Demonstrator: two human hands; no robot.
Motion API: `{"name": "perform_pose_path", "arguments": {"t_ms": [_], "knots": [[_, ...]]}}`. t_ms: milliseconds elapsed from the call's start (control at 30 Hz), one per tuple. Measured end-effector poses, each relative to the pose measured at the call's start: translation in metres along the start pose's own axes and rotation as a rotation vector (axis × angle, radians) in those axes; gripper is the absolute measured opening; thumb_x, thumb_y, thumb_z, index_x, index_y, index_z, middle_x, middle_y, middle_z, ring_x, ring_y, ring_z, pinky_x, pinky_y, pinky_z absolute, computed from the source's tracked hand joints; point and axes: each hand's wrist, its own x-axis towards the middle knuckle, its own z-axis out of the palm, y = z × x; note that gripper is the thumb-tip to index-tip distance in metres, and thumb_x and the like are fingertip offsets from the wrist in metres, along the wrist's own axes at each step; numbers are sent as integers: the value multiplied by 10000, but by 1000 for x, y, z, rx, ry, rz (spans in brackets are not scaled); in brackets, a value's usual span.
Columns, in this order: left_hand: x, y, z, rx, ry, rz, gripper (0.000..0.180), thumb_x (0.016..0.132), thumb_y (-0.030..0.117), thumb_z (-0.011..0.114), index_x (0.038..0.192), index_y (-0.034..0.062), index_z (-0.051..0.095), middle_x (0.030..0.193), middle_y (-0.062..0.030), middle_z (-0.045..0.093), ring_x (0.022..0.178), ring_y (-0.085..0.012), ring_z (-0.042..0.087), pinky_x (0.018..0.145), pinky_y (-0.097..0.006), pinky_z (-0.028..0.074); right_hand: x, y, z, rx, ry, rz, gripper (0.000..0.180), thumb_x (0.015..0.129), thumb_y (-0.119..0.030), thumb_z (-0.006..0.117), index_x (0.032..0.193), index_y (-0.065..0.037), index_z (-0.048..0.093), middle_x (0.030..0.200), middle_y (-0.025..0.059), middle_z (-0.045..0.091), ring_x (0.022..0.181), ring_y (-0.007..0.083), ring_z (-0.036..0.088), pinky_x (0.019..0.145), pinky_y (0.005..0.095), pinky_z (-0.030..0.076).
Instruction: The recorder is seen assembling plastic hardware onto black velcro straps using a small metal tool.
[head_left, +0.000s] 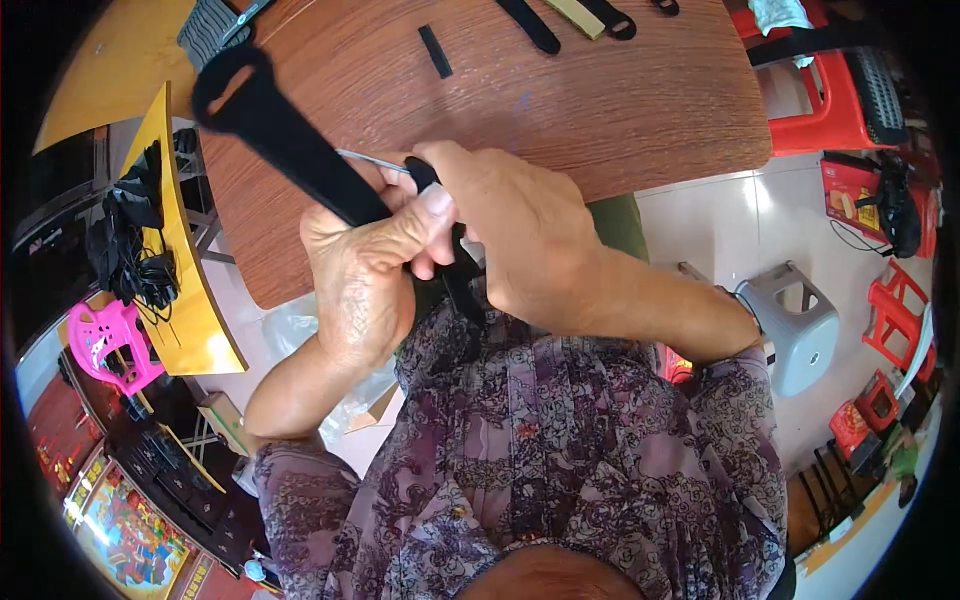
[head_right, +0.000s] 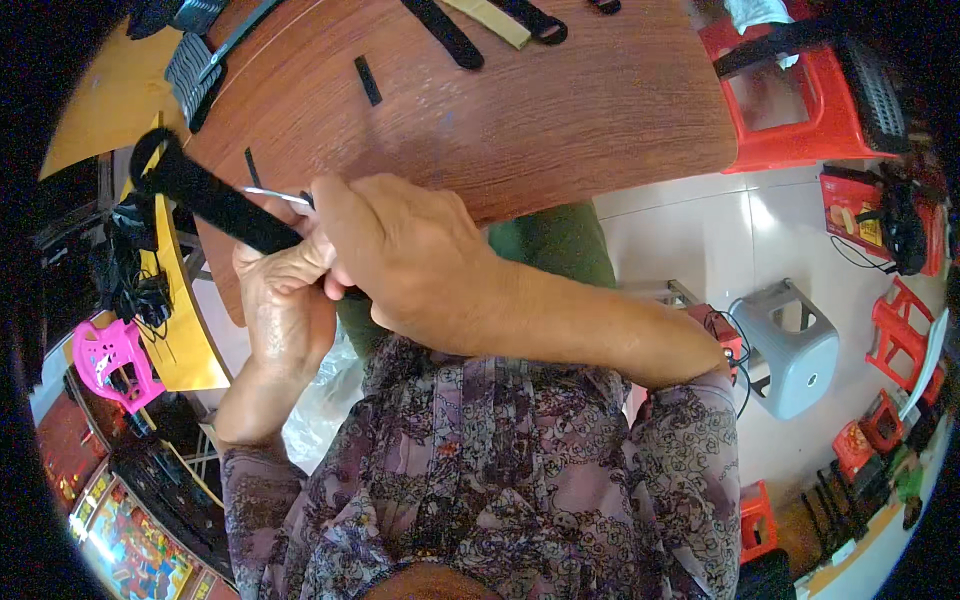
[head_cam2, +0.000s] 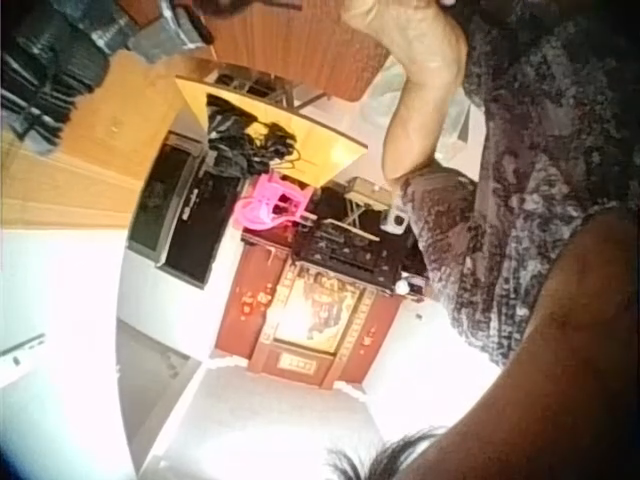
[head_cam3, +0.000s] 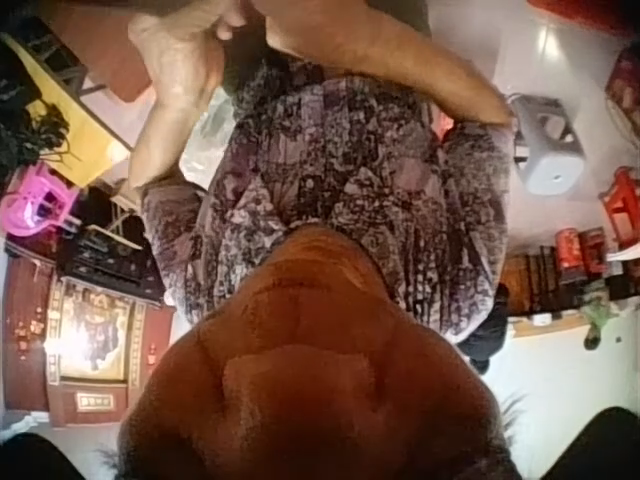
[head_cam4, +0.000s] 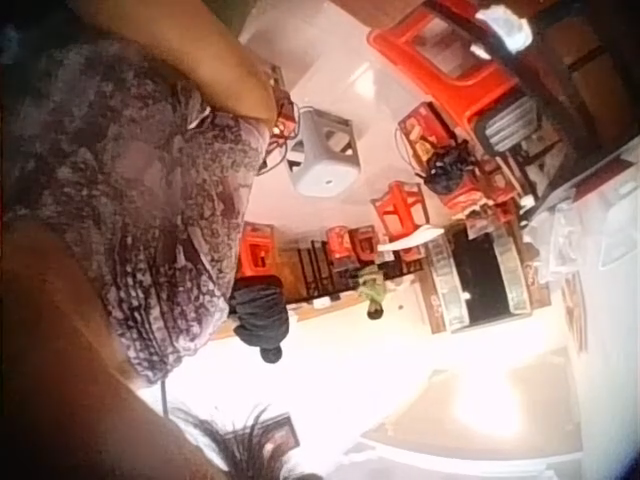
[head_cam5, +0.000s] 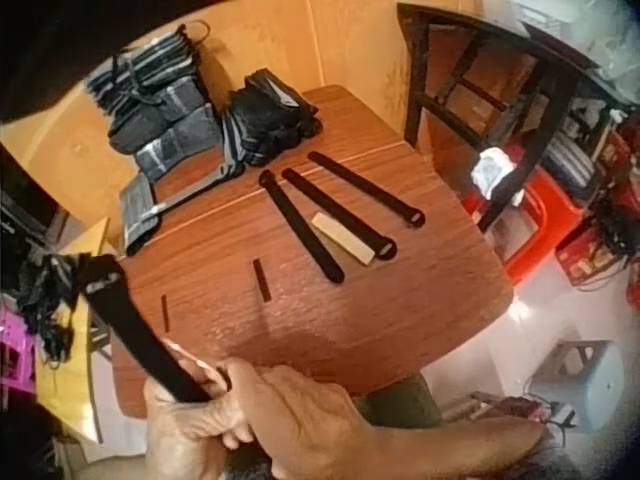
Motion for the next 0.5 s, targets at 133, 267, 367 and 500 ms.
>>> {"name": "perform_pose_path", "arguments": {"t_ms": [133, 267, 367, 500], "knots": [[3, -13, -2, -40, 23, 195, 203, 718, 14, 717, 804, 2, 533, 671, -40, 556, 470, -92, 486, 403, -186, 346, 1, 3, -4, 51, -17, 62, 368, 656, 29, 570, 1019, 9, 507, 774, 117, 570, 670, 271, 587, 567, 342, 466], [-6, -21, 5, -80, 56, 301, 178, 746, 19, 686, 811, 9, 521, 657, -15, 519, 494, -71, 432, 463, -189, 336, -1, 2, -5, 129, 131, 80, 406, 694, 79, 561, 1090, -7, 559, 878, 138, 614, 716, 221, 627, 622, 273, 492], [-9, -35, 14, -127, 128, 403, 167, 759, 20, 666, 836, 3, 519, 671, -6, 503, 502, -67, 403, 500, -195, 336, -3, -1, -4, 196, 97, 228, 354, 736, 102, 534, 1082, 28, 548, 852, 133, 611, 666, 162, 601, 593, 254, 485], [-13, -41, 19, 1, 16, 543, 152, 797, 71, 644, 839, -6, 520, 742, -101, 575, 609, -144, 516, 590, -243, 415, -2, -3, -14, 926, 65, 687, 319, 764, 125, 505, 1072, 48, 538, 857, 118, 603, 655, 105, 559, 561, 224, 466]]}}
